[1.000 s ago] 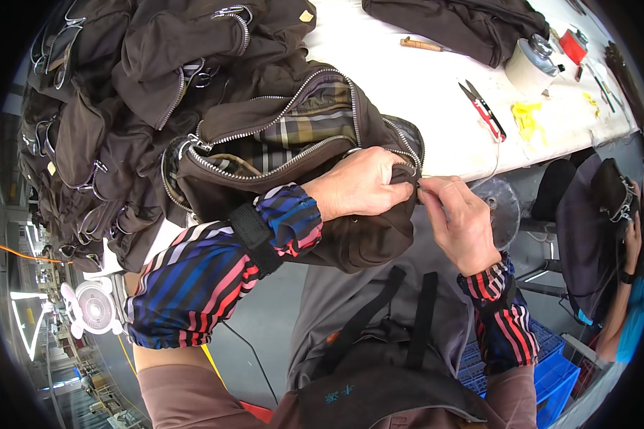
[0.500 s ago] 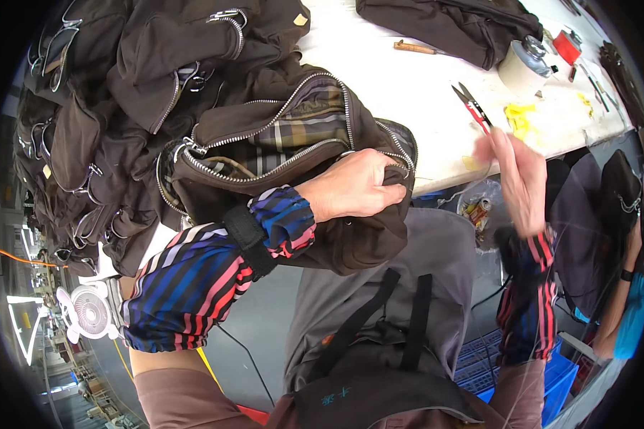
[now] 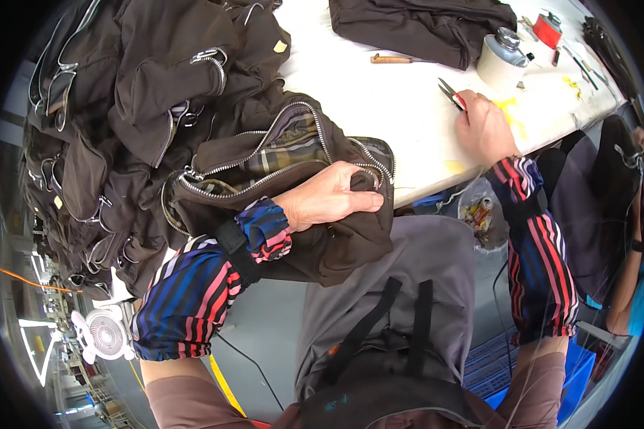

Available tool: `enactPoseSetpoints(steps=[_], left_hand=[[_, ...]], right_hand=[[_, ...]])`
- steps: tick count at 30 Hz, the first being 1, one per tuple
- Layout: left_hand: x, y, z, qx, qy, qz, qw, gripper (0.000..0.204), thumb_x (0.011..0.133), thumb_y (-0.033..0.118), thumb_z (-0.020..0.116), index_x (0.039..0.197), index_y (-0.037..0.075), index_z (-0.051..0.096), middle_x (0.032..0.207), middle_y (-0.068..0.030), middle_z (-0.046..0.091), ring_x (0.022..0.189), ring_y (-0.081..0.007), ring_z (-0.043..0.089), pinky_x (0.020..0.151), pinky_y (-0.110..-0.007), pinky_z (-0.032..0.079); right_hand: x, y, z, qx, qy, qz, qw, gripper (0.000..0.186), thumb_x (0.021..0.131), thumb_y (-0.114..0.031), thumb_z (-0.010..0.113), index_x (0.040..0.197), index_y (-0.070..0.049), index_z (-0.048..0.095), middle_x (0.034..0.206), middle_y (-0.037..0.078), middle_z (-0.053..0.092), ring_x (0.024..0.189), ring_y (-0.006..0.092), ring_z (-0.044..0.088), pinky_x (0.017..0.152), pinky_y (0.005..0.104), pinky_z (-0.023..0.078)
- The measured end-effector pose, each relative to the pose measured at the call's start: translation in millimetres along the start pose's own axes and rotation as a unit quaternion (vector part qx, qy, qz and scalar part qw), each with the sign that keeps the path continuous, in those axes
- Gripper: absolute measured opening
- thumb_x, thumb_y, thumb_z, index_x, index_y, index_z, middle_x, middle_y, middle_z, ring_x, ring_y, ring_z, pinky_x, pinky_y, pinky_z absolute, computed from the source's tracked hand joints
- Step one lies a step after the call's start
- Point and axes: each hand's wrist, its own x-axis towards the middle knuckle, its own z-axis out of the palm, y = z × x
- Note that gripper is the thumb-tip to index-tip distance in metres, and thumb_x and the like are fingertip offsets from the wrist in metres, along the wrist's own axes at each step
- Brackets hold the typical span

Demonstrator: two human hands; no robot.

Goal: Inspecting zippers and trimming threads on finished fabric bags in a workshop.

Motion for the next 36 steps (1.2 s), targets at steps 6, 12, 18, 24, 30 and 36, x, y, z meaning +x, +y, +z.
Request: enactPoseSetpoints(steps=[6,12,18,24,30,36], left_hand=[[-1.3,-3.6,-3.4,0.013,0.006,0.004,1.0,0.015,0.083,0.014,0.063,0.08,0.003,0.054,0.073,0.0057,0.048,0.07,-0.0015,0.044,0.063,-0.019,0.038],[-0.8,-7.7,-5.4,0.012,-0.004,0.01,1.0,0.011,0.082,0.012,0.061,0.082,0.002,0.056,0.072,0.0055,0.049,0.069,-0.0022,0.043,0.061,-0.02,0.037],[-1.7,2.1,0.0,0.016,0.0,0.014,1.0,0.014,0.083,0.013,0.064,0.08,0.002,0.056,0.075,0.0052,0.05,0.071,-0.0016,0.045,0.063,-0.019,0.038],[-2.0,1.8,-0.1,0.021,0.008,0.018,1.0,0.015,0.083,0.014,0.063,0.081,0.001,0.056,0.076,0.0053,0.05,0.071,-0.0015,0.044,0.063,-0.019,0.038],[0.6,-6.5,-4.1,0.033,0.003,0.017,0.999,0.016,0.083,0.015,0.063,0.078,0.002,0.055,0.072,0.0061,0.047,0.068,-0.0013,0.042,0.061,-0.019,0.037],[-2.1,1.2,0.0,0.04,-0.002,0.027,0.999,0.02,0.084,0.015,0.062,0.071,0.004,0.051,0.066,0.0069,0.043,0.063,-0.0013,0.037,0.055,-0.019,0.032]], right_hand=[[2.6,1.9,-23.4,0.31,0.019,0.19,0.931,0.022,0.082,-0.012,0.049,0.099,0.0,0.054,0.076,0.011,0.057,0.064,0.0197,0.054,0.061,0.0314,0.042],[-67.6,-63.3,-59.0,0.463,-0.113,0.089,0.875,0.02,0.081,-0.011,0.062,0.097,0.0,0.056,0.071,0.003,0.053,0.064,0.0096,0.049,0.059,0.0223,0.041],[-86.2,-77.7,-61.3,0.232,-0.086,-0.06,0.967,0.022,0.075,-0.012,0.067,0.091,-0.001,0.057,0.077,0.011,0.058,0.068,0.0288,0.059,0.058,0.0346,0.047],[-83.9,-80.1,-61.6,0.203,-0.066,-0.114,0.97,0.019,0.073,-0.011,0.067,0.088,-0.002,0.059,0.076,0.01,0.058,0.068,0.0263,0.059,0.059,0.034,0.047],[-83.8,-82.0,-63.4,0.187,-0.078,-0.128,0.971,0.019,0.073,-0.012,0.067,0.088,-0.001,0.059,0.074,0.009,0.057,0.068,0.026,0.058,0.058,0.034,0.047],[-82.0,-81.1,-64.8,0.174,-0.082,-0.141,0.971,0.019,0.073,-0.012,0.066,0.088,-0.001,0.059,0.073,0.01,0.056,0.067,0.0263,0.058,0.058,0.0344,0.047]])
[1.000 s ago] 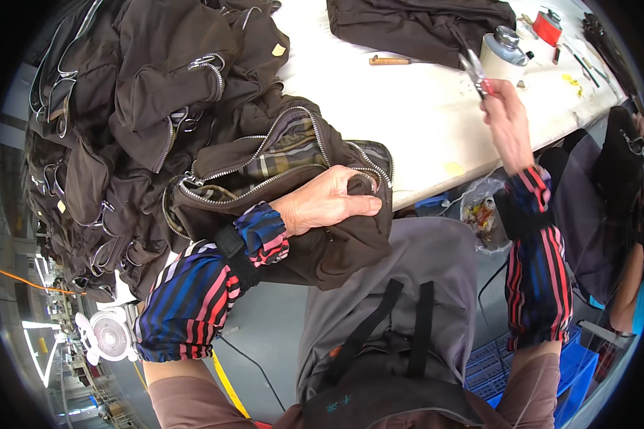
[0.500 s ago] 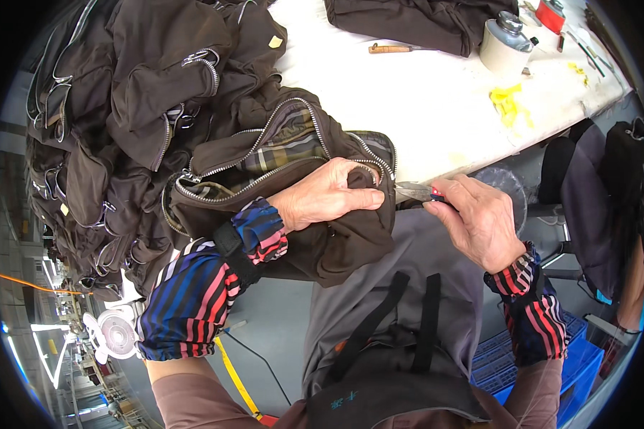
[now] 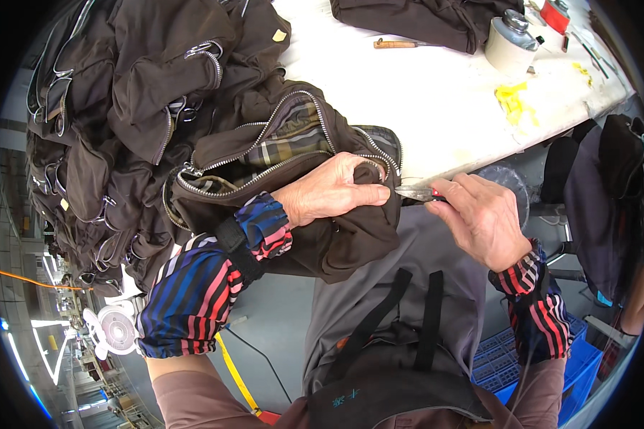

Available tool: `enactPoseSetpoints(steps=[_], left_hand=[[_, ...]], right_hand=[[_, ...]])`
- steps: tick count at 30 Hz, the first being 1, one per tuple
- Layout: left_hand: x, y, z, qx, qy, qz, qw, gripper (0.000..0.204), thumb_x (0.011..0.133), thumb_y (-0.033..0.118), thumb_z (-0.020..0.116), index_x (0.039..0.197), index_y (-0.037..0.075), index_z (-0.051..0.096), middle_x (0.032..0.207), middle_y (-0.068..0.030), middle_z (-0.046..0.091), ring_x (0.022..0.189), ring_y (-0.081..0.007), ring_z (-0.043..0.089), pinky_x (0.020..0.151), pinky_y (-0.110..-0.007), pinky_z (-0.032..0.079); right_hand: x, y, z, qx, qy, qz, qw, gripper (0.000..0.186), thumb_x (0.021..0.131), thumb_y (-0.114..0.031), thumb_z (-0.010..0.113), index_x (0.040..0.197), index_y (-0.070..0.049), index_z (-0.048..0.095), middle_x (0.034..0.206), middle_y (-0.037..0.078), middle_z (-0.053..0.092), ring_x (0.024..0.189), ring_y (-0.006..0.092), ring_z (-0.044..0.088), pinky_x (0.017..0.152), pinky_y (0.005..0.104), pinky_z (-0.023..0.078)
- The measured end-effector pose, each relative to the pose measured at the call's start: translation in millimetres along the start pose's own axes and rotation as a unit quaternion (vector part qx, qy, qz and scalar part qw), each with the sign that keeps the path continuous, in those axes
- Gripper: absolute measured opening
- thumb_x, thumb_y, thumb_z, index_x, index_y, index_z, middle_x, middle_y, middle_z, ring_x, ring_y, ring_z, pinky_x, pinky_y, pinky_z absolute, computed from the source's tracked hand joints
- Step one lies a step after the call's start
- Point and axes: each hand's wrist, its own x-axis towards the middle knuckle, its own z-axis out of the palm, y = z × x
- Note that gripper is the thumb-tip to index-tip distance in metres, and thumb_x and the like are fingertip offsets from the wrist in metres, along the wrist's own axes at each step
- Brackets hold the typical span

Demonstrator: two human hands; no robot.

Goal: Inspecting zippers and trimming threads on finished fabric bags in a workshop.

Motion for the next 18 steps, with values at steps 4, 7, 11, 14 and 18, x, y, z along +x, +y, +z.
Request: enactPoseSetpoints(steps=[4,7,11,14,18], left_hand=[[0.8,-1.3,-0.1,0.0,-0.005,-0.001,1.0,0.02,0.084,0.014,0.061,0.07,0.005,0.051,0.065,0.0071,0.042,0.062,-0.0012,0.037,0.055,-0.02,0.032],[1.5,-4.2,-1.3,-0.003,0.0,-0.012,1.0,0.02,0.084,0.014,0.062,0.07,0.004,0.051,0.065,0.0071,0.043,0.063,-0.001,0.038,0.056,-0.019,0.033],[1.0,-3.9,-2.3,0.001,-0.005,-0.003,1.0,0.019,0.084,0.013,0.062,0.071,0.004,0.052,0.066,0.007,0.043,0.064,-0.001,0.039,0.057,-0.019,0.034],[1.8,-6.2,-1.6,0.0,-0.004,0.01,1.0,0.018,0.084,0.013,0.062,0.072,0.004,0.052,0.068,0.0069,0.044,0.064,-0.0009,0.039,0.057,-0.019,0.035],[1.5,-5.5,-1.1,0.003,-0.001,0.001,1.0,0.018,0.084,0.014,0.062,0.072,0.004,0.052,0.068,0.007,0.044,0.064,-0.001,0.038,0.057,-0.019,0.035]], right_hand=[[2.1,2.7,-1.9,0.0,-0.01,-0.014,1.0,0.02,0.073,-0.012,0.066,0.088,-0.001,0.059,0.074,0.01,0.057,0.067,0.0264,0.058,0.059,0.0349,0.047],[5.0,0.1,-7.0,-0.013,-0.021,-0.024,0.999,0.021,0.072,-0.012,0.067,0.088,-0.001,0.059,0.075,0.01,0.057,0.067,0.0261,0.058,0.059,0.0349,0.047],[5.4,-0.4,-6.3,-0.018,-0.029,-0.024,0.999,0.022,0.072,-0.012,0.067,0.088,-0.001,0.059,0.076,0.01,0.058,0.068,0.0255,0.059,0.06,0.0341,0.047],[3.2,0.4,-5.7,-0.017,-0.014,-0.018,1.0,0.022,0.072,-0.011,0.067,0.089,-0.001,0.059,0.076,0.009,0.057,0.068,0.0252,0.059,0.06,0.0337,0.047],[3.3,2.2,-3.1,-0.009,-0.016,-0.013,1.0,0.022,0.072,-0.012,0.067,0.089,-0.001,0.059,0.076,0.009,0.057,0.067,0.0248,0.059,0.06,0.0336,0.047]])
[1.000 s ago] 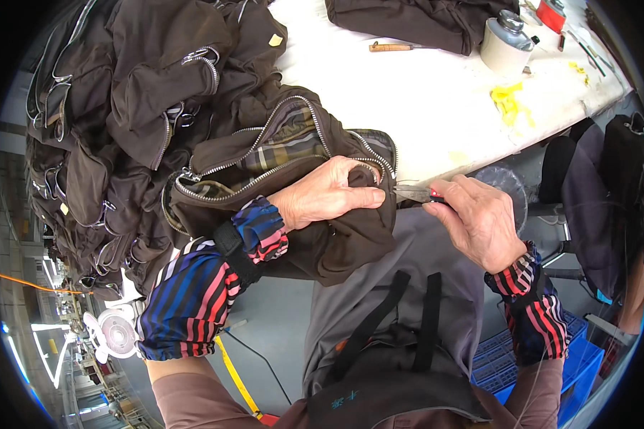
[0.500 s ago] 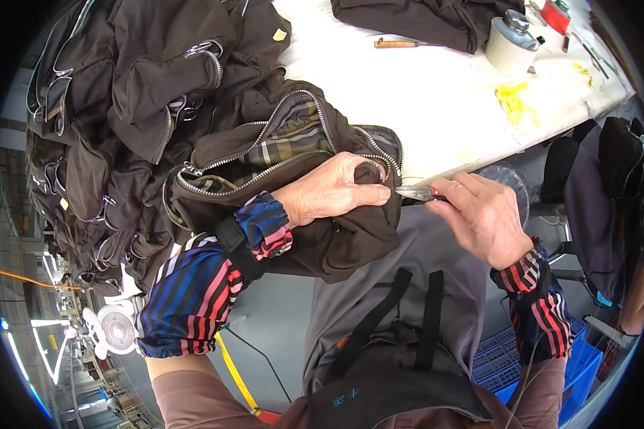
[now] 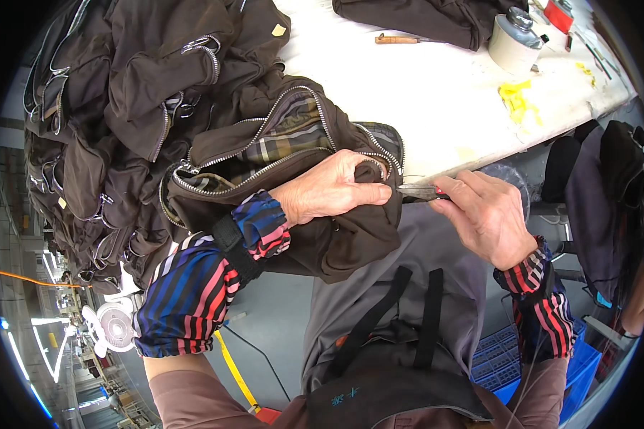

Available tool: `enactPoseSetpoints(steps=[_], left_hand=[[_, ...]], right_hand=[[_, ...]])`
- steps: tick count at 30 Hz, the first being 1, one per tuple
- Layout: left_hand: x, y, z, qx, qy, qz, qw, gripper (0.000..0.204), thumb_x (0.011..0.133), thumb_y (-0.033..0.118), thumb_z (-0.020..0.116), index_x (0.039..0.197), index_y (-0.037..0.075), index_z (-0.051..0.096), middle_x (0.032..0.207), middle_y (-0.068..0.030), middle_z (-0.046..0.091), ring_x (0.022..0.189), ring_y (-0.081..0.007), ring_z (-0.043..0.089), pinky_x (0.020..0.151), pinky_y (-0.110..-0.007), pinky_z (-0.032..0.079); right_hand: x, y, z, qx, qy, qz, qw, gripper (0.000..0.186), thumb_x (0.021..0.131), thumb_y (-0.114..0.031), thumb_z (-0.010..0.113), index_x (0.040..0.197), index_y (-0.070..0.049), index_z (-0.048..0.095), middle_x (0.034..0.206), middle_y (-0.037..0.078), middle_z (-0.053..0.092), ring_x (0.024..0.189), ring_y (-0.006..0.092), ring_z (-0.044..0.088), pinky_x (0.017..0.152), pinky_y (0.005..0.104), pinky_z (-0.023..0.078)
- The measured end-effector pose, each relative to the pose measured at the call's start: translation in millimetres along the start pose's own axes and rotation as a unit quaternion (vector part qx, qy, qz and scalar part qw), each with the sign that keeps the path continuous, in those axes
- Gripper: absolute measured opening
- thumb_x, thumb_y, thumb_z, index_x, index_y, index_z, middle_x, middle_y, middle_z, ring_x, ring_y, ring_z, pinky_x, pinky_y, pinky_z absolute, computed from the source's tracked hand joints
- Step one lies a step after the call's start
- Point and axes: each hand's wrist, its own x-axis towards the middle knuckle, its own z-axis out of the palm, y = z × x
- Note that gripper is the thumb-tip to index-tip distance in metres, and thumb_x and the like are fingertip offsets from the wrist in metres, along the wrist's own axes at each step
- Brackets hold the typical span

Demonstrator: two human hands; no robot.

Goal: Inspecting zippers and trimming threads on finished fabric bags in a workshop.

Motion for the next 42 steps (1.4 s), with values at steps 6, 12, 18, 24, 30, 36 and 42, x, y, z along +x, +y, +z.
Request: enactPoseSetpoints(steps=[6,12,18,24,30,36,42], left_hand=[[0.2,3.7,-1.3,0.001,-0.014,0.005,1.0,0.021,0.084,0.016,0.063,0.071,0.004,0.051,0.068,0.007,0.043,0.065,-0.0013,0.038,0.057,-0.019,0.034],[0.1,1.7,0.4,0.004,0.0,0.012,1.0,0.025,0.084,0.019,0.063,0.069,0.005,0.049,0.066,0.007,0.041,0.063,-0.0021,0.035,0.056,-0.021,0.032],[-1.6,4.9,0.5,0.017,0.002,0.008,1.0,0.025,0.084,0.02,0.062,0.069,0.005,0.049,0.065,0.0071,0.04,0.062,-0.0026,0.034,0.054,-0.021,0.03],[-0.3,4.2,0.6,0.04,-0.018,0.017,0.999,0.026,0.085,0.02,0.062,0.07,0.004,0.049,0.064,0.0073,0.041,0.062,-0.0026,0.034,0.053,-0.022,0.029],[-0.2,-3.7,-0.9,0.082,-0.023,0.032,0.996,0.024,0.084,0.02,0.063,0.076,0.0,0.053,0.07,0.0051,0.046,0.067,-0.0031,0.038,0.057,-0.021,0.034],[-1.9,0.3,-4.4,0.074,-0.038,-0.016,0.996,0.022,0.082,0.02,0.065,0.082,-0.001,0.056,0.076,0.0035,0.049,0.074,-0.0034,0.04,0.062,-0.021,0.038],[0.9,3.2,-1.7,0.08,-0.036,0.004,0.996,0.024,0.082,0.02,0.065,0.082,-0.002,0.056,0.076,0.0032,0.05,0.073,-0.0035,0.041,0.061,-0.021,0.038]], right_hand=[[-0.4,0.3,-1.3,-0.001,-0.001,-0.001,1.0,0.022,0.072,-0.012,0.067,0.09,-0.001,0.059,0.076,0.009,0.058,0.068,0.0248,0.059,0.06,0.0337,0.048],[0.3,2.3,0.4,0.003,0.006,-0.013,1.0,0.022,0.072,-0.012,0.067,0.089,-0.001,0.059,0.078,0.009,0.058,0.068,0.0249,0.059,0.06,0.0334,0.048],[1.0,2.5,1.4,0.002,-0.002,-0.015,1.0,0.022,0.072,-0.012,0.067,0.089,-0.001,0.059,0.078,0.009,0.057,0.067,0.0248,0.058,0.059,0.0335,0.047],[1.8,6.9,0.5,0.005,-0.001,-0.021,1.0,0.022,0.071,-0.012,0.068,0.088,-0.003,0.059,0.074,0.008,0.056,0.066,0.0245,0.057,0.059,0.0342,0.046],[5.0,11.5,-0.6,-0.013,-0.019,-0.066,0.998,0.024,0.069,-0.014,0.069,0.089,-0.004,0.059,0.071,0.005,0.054,0.065,0.0217,0.055,0.058,0.033,0.041],[-1.3,12.3,8.0,-0.006,0.009,-0.07,0.997,0.025,0.068,-0.012,0.069,0.09,-0.006,0.059,0.069,0.004,0.052,0.063,0.0205,0.053,0.057,0.0325,0.039],[-12.5,13.0,12.6,0.032,0.009,-0.037,0.999,0.028,0.067,-0.012,0.071,0.093,-0.006,0.06,0.068,0.004,0.052,0.062,0.0203,0.052,0.056,0.032,0.039]])
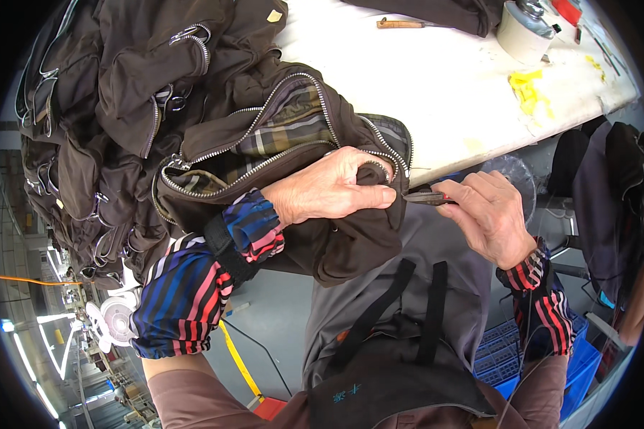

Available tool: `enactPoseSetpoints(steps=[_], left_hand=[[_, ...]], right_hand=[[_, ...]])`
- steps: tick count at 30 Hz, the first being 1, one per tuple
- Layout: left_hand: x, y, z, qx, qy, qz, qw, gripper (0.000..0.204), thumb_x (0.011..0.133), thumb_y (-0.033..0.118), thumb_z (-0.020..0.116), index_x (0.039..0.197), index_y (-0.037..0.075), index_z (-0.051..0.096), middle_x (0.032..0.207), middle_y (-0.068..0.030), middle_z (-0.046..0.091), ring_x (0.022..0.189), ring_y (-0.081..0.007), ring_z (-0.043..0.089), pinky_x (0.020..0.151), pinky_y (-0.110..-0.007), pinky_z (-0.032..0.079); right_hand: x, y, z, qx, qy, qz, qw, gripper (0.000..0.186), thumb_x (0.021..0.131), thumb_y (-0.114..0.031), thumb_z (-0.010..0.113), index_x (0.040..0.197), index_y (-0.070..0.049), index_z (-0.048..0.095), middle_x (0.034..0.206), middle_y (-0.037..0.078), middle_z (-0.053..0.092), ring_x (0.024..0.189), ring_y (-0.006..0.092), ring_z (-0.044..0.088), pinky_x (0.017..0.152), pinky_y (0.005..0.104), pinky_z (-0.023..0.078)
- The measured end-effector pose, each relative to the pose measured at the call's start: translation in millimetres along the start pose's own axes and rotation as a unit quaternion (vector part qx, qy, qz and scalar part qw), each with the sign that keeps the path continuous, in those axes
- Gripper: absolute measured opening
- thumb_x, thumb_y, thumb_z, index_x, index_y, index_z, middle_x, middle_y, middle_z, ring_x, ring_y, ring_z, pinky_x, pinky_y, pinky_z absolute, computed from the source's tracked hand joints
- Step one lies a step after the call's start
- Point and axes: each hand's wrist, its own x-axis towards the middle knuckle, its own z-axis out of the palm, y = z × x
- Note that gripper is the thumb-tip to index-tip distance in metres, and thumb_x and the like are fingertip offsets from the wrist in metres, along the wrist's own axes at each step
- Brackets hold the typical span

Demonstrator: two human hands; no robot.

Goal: Inspecting zippers and trimming threads on finished fabric bags in a workshop.

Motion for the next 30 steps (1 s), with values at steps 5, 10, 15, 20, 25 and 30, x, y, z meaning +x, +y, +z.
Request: enactPoseSetpoints(steps=[5,10,15,20,25,30], left_hand=[[-1.8,-3.5,-1.2,0.004,0.01,-0.022,1.0,0.026,0.082,0.022,0.066,0.084,-0.003,0.057,0.077,0.0024,0.051,0.075,-0.0037,0.043,0.06,-0.022,0.039],[-1.2,-3.7,-0.3,0.011,0.012,-0.011,1.0,0.026,0.082,0.022,0.066,0.085,-0.002,0.057,0.079,0.0016,0.053,0.076,-0.0041,0.044,0.061,-0.022,0.04],[0.3,-2.3,-0.3,0.018,0.005,-0.002,1.0,0.026,0.082,0.022,0.066,0.085,-0.003,0.057,0.079,0.0011,0.053,0.076,-0.0044,0.044,0.062,-0.022,0.041],[-0.4,-2.9,2.5,-0.012,0.015,-0.01,1.0,0.024,0.082,0.02,0.065,0.084,-0.002,0.057,0.076,0.0008,0.053,0.074,-0.0047,0.044,0.062,-0.022,0.041],[1.0,-4.8,2.4,0.014,0.014,-0.005,1.0,0.02,0.083,0.017,0.063,0.081,-0.002,0.056,0.07,0.002,0.051,0.069,-0.0046,0.043,0.061,-0.022,0.039],[0.8,-2.2,3.5,-0.003,0.013,-0.013,1.0,0.02,0.083,0.017,0.062,0.079,-0.001,0.055,0.068,0.0025,0.05,0.067,-0.0043,0.041,0.06,-0.022,0.038]], right_hand=[[1.8,-3.9,-0.8,-0.028,0.022,0.007,0.999,0.033,0.067,-0.011,0.071,0.097,-0.004,0.061,0.068,0.004,0.051,0.061,0.0212,0.052,0.055,0.0319,0.039],[3.3,-6.7,-2.9,-0.041,0.018,0.008,0.999,0.033,0.067,-0.01,0.071,0.097,-0.004,0.061,0.068,0.005,0.052,0.059,0.0215,0.052,0.054,0.0321,0.04],[3.8,-10.1,-6.8,-0.047,0.004,0.009,0.999,0.031,0.068,-0.011,0.07,0.096,-0.003,0.06,0.068,0.005,0.052,0.059,0.0219,0.052,0.054,0.0324,0.04],[6.3,-19.6,-8.6,-0.083,-0.013,0.02,0.996,0.033,0.068,-0.011,0.069,0.098,-0.001,0.058,0.067,0.005,0.05,0.059,0.0209,0.053,0.052,0.0325,0.041],[10.9,-28.8,-15.3,-0.126,-0.032,0.005,0.992,0.033,0.069,-0.011,0.068,0.098,0.0,0.058,0.068,0.005,0.05,0.059,0.0189,0.053,0.049,0.0317,0.041],[9.2,-40.4,-11.8,-0.141,-0.038,0.023,0.989,0.033,0.068,-0.007,0.068,0.099,0.001,0.057,0.065,0.007,0.047,0.058,0.0215,0.051,0.051,0.0331,0.04]])
